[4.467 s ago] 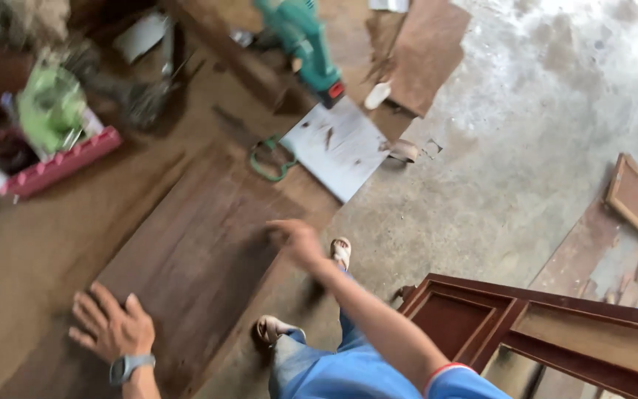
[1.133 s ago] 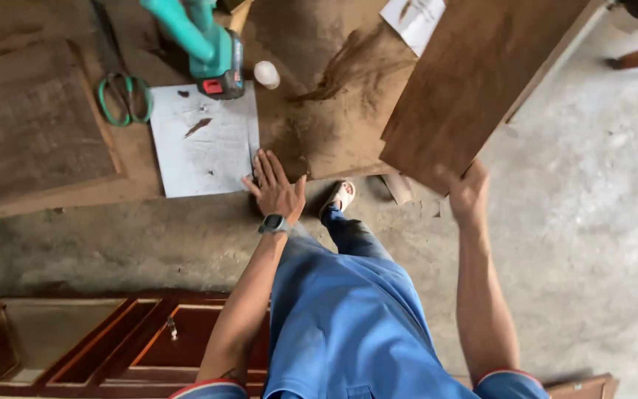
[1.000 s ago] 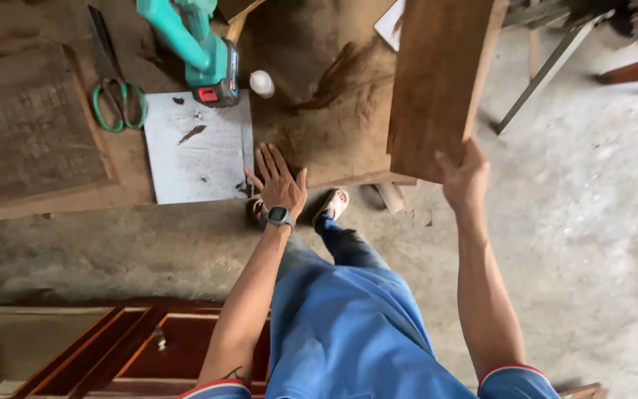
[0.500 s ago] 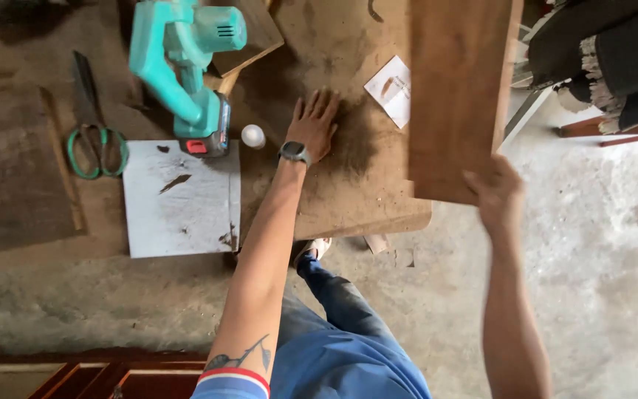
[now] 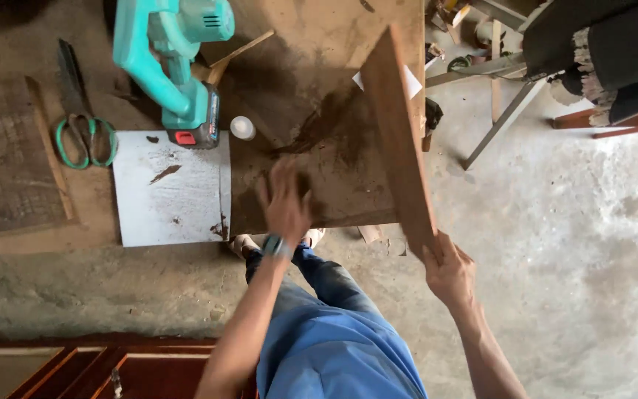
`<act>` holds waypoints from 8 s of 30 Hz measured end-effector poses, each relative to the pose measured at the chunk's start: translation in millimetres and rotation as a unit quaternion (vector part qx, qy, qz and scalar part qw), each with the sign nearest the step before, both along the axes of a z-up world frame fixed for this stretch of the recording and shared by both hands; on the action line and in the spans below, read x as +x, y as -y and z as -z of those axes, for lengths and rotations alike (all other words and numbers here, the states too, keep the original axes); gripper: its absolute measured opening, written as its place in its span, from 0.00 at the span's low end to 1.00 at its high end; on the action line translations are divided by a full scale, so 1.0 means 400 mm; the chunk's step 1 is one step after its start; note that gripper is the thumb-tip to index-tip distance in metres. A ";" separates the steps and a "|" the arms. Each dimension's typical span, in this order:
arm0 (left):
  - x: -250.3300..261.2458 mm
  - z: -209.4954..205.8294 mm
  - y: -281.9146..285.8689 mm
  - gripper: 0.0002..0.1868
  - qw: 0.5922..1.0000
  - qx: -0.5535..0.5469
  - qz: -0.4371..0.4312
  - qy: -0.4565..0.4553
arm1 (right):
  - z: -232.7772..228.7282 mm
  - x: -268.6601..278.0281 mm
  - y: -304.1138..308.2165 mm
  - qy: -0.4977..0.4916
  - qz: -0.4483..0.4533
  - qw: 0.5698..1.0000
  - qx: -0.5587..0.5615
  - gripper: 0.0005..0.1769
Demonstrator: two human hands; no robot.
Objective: The person uses a green orbital sander to smooth a rectangular wooden board on a workbench. They then wipe the board with a cloth and move other wooden pieces aside to clear the workspace.
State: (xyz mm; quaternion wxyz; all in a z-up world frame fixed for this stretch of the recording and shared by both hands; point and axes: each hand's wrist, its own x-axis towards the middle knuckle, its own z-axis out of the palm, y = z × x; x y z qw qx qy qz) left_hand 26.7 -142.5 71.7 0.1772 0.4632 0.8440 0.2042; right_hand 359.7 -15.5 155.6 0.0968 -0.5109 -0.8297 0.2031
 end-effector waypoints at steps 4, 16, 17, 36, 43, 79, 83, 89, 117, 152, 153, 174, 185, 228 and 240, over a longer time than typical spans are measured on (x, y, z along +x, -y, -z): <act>0.111 0.000 0.192 0.38 0.988 -0.015 -0.155 -0.012 | -0.144 -0.180 -0.056 0.105 -0.046 0.992 -0.060 0.25; 0.128 0.054 0.300 0.44 0.981 -0.104 -0.163 0.013 | -0.072 -0.376 -0.005 0.319 -0.187 0.928 -0.045 0.49; 0.131 0.047 0.302 0.43 0.982 -0.098 -0.163 0.015 | -0.076 -0.367 0.020 0.311 -0.218 0.924 -0.041 0.50; 0.064 0.073 0.360 0.42 0.983 -0.131 -0.114 0.060 | 0.012 -0.339 -0.263 -0.059 -0.070 0.988 -0.126 0.38; 0.078 0.032 0.325 0.43 0.974 -0.157 -0.148 0.070 | 0.325 -0.465 -0.614 -0.116 -0.033 0.990 -0.069 0.37; 0.053 0.370 0.230 0.22 0.120 0.745 -0.410 0.512 | 0.489 -0.773 0.317 -0.209 -0.427 0.877 0.064 0.27; 0.072 0.659 0.223 0.22 0.103 0.754 -0.411 0.503 | 0.460 -0.746 0.306 -0.230 -0.447 0.859 0.091 0.27; 0.069 0.487 0.202 0.20 0.115 0.756 -0.426 0.483 | 0.476 -0.826 0.065 -0.170 -0.439 0.844 0.256 0.31; 0.080 0.538 0.096 0.28 0.030 0.815 -0.443 0.373 | 0.468 -0.830 0.093 -0.031 -0.427 0.516 0.742 0.17; 0.079 0.370 0.201 0.26 -0.046 0.831 -0.302 0.464 | 0.588 -0.708 0.282 0.096 -0.592 0.687 0.410 0.33; 0.118 0.381 0.174 0.26 -0.027 0.844 -0.285 0.454 | 0.523 -0.697 0.305 0.067 -0.589 0.688 0.419 0.33; -0.499 0.150 0.812 0.25 0.058 0.811 -0.333 0.478 | 0.269 -1.106 0.594 -0.137 -0.285 0.938 -0.141 0.38; -1.138 0.098 0.507 0.31 0.365 0.639 -0.287 0.613 | 0.268 -1.329 0.697 0.050 -0.081 0.995 0.035 0.34; -1.243 0.182 0.507 0.07 0.934 0.272 -0.201 -0.116 | 0.292 -1.333 0.687 0.086 -0.077 0.991 0.070 0.34; -1.249 0.115 0.542 0.07 0.943 0.255 -0.166 -0.134 | 0.269 -1.339 0.689 0.076 -0.082 0.992 0.062 0.32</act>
